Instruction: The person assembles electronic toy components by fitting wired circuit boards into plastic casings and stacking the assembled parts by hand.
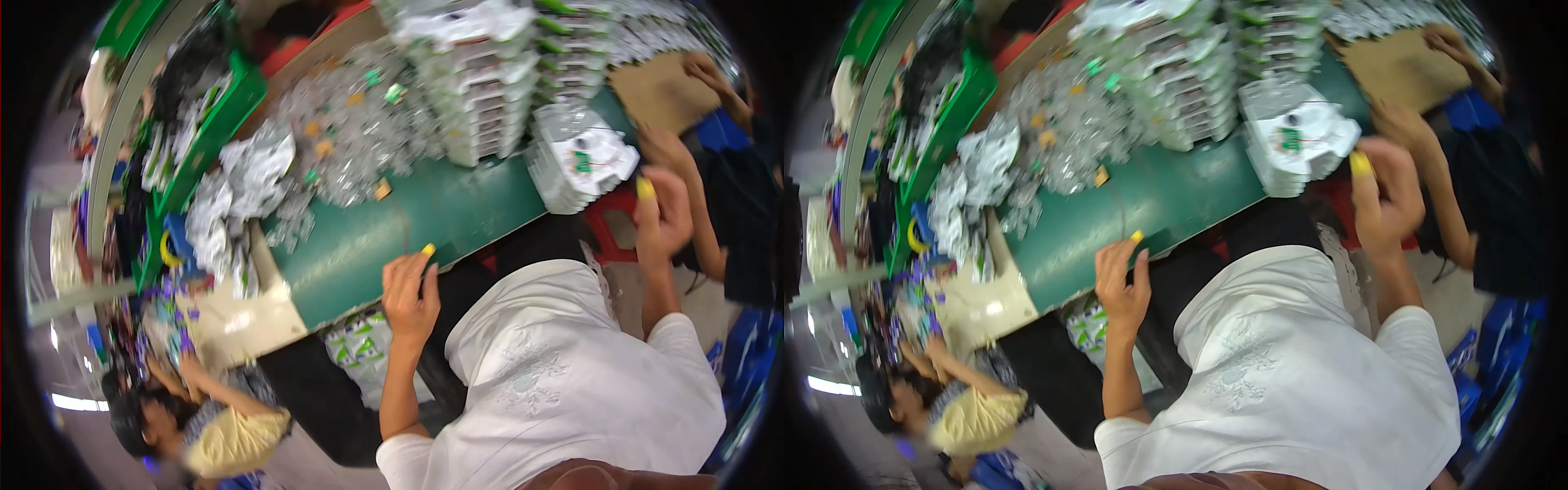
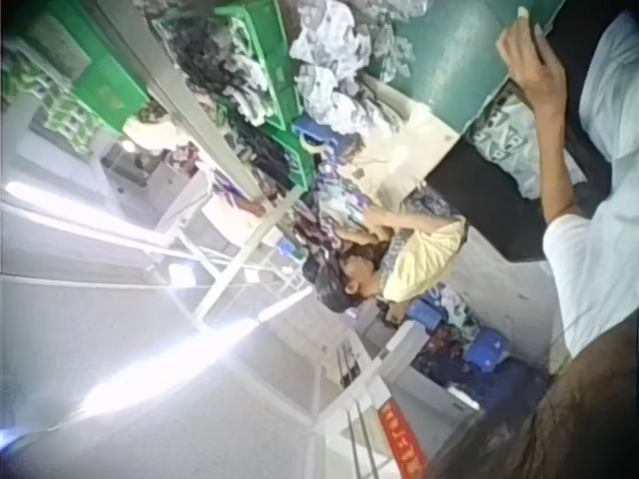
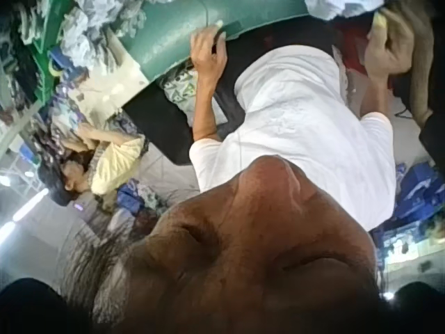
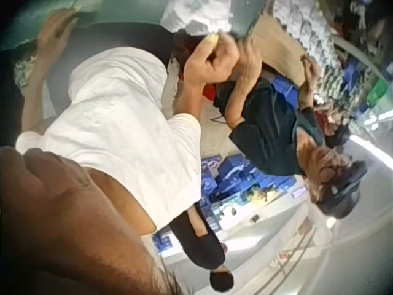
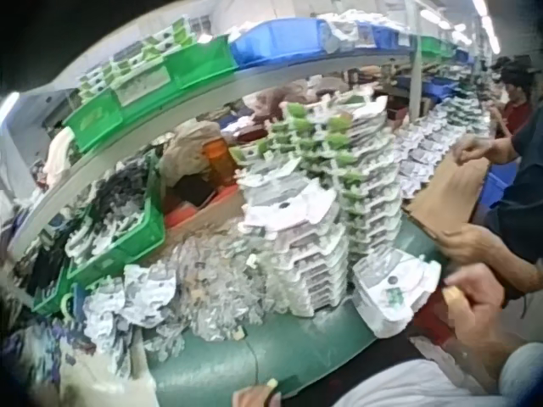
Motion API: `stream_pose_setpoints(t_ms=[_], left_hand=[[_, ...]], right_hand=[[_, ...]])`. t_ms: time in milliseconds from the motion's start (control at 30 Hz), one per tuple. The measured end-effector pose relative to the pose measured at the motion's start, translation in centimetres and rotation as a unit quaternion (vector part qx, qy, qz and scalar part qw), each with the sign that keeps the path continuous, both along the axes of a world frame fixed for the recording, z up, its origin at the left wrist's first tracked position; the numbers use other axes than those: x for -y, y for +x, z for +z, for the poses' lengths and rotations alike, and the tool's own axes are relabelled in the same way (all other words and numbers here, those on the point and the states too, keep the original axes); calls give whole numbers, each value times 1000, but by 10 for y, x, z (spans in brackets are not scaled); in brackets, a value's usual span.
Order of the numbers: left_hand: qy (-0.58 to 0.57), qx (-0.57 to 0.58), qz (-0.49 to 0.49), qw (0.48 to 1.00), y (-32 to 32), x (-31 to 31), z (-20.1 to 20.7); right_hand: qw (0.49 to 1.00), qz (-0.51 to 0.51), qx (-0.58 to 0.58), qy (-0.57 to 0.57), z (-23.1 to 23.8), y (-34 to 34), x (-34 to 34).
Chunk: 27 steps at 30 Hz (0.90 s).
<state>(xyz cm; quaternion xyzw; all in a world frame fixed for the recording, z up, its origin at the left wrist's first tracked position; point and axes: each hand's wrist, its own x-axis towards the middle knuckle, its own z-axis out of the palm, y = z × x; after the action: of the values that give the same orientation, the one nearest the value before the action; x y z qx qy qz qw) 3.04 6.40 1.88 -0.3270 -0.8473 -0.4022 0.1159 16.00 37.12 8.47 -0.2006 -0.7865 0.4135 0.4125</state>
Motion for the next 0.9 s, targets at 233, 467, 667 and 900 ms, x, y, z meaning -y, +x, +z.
stream_pose_setpoints(t_ms=[233,467,667,900], left_hand=[[23,48,8,999,10,18,-14],[36,84,73,993,21,50,-14],[84,154,119,977,20,55,-22],[80,209,174,959,6,32,-21]], right_hand=[[901,414,30,129,-26,-61,112],[875,436,72,199,-84,-140,165],[816,471,143,304,-88,-150,166],[831,459,148,278,-97,-144,164]])
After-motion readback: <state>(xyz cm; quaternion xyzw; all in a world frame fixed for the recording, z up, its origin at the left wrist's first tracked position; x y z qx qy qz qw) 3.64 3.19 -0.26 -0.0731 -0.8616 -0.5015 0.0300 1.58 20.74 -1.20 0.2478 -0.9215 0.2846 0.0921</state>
